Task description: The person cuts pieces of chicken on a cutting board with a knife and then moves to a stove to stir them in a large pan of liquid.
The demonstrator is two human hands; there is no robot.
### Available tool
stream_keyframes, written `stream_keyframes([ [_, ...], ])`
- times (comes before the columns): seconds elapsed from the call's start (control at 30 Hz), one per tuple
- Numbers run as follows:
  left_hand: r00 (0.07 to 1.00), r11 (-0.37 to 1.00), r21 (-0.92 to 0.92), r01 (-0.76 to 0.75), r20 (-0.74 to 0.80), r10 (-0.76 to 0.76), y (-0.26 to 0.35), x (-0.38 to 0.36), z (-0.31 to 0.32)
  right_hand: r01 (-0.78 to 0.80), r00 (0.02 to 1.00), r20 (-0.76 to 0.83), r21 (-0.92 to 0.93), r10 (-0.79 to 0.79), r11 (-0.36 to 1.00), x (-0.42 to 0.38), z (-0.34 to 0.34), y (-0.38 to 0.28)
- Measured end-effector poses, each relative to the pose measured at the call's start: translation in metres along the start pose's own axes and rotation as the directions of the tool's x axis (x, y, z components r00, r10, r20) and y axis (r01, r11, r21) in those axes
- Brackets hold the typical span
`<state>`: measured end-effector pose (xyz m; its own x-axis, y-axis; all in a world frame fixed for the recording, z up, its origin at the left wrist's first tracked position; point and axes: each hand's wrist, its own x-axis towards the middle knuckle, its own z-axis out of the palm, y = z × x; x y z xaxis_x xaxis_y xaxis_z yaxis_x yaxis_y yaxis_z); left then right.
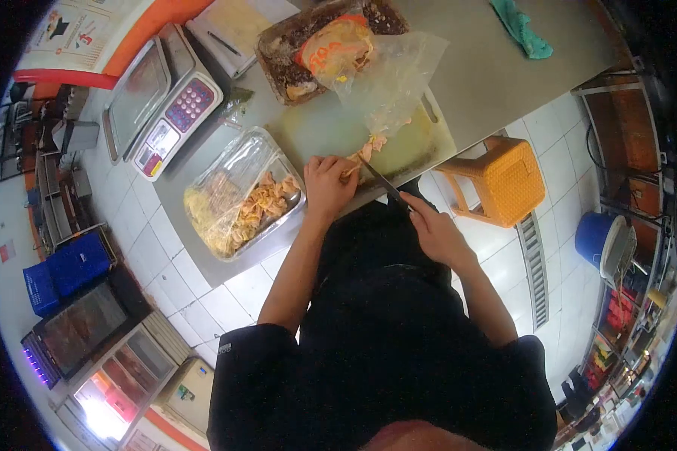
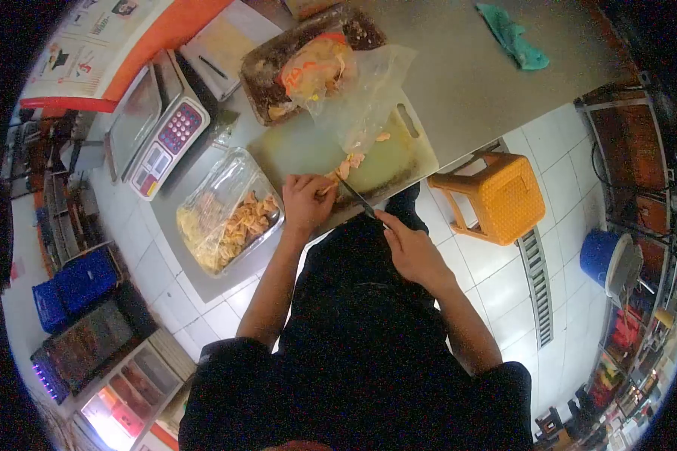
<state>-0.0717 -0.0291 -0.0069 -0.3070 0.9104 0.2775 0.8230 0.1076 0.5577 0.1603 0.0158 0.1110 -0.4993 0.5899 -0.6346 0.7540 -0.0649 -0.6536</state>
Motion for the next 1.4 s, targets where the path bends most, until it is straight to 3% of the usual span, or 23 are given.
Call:
stream_keyframes([
  [0.1,1.0,1.0,0.0,-0.003,0.027,0.003,-0.001,-0.002,-0.003,0.133,0.984,-0.113,-0.022,-0.135,0.991,0.02,0.018,0.013],
  [0.23,1.0,1.0,0.011,-0.002,0.021,0.002,0.001,0.001,-0.003,0.127,0.974,-0.178,-0.066,-0.137,0.99,0.04,0.026,0.019],
  [0.3,0.999,0.999,0.017,0.035,0.032,-0.036,0.005,0.002,-0.005,0.251,0.928,-0.26,-0.093,-0.267,0.963,0.05,0.035,0.016],
  [0.5,0.993,0.993,0.001,0.121,0.009,-0.121,0.004,0.006,0.002,0.279,0.929,-0.205,-0.165,-0.309,0.946,0.075,0.049,0.005],
  [0.73,0.99,0.989,0.05,0.14,-0.006,-0.139,0.004,0.009,0.009,0.291,0.92,-0.23,-0.143,-0.318,0.946,0.073,0.059,0.012],
  [0.8,0.989,0.988,0.043,0.146,0.001,-0.146,0.005,0.009,0.008,0.19,0.962,-0.166,-0.16,-0.216,0.969,0.059,0.054,0.012],
  [1.03,0.99,0.989,0.043,0.139,-0.015,-0.139,0.005,0.007,0.008,0.14,0.981,-0.114,-0.141,-0.157,0.98,0.015,0.037,0.023],
  [1.2,0.992,0.992,0.001,0.127,0.0,-0.127,-0.002,0.003,0.008,-0.015,0.999,-0.047,-0.201,0.006,0.98,-0.012,0.016,0.012],
  [1.33,0.994,0.994,-0.034,0.102,0.028,-0.101,-0.002,0.001,0.001,0.044,0.997,-0.048,-0.182,-0.053,0.982,-0.008,0.012,0.015],
  [1.4,0.997,0.996,-0.037,0.077,0.003,-0.077,-0.002,0.0,0.001,0.206,0.962,-0.171,-0.064,-0.214,0.976,0.003,0.022,0.021],
])
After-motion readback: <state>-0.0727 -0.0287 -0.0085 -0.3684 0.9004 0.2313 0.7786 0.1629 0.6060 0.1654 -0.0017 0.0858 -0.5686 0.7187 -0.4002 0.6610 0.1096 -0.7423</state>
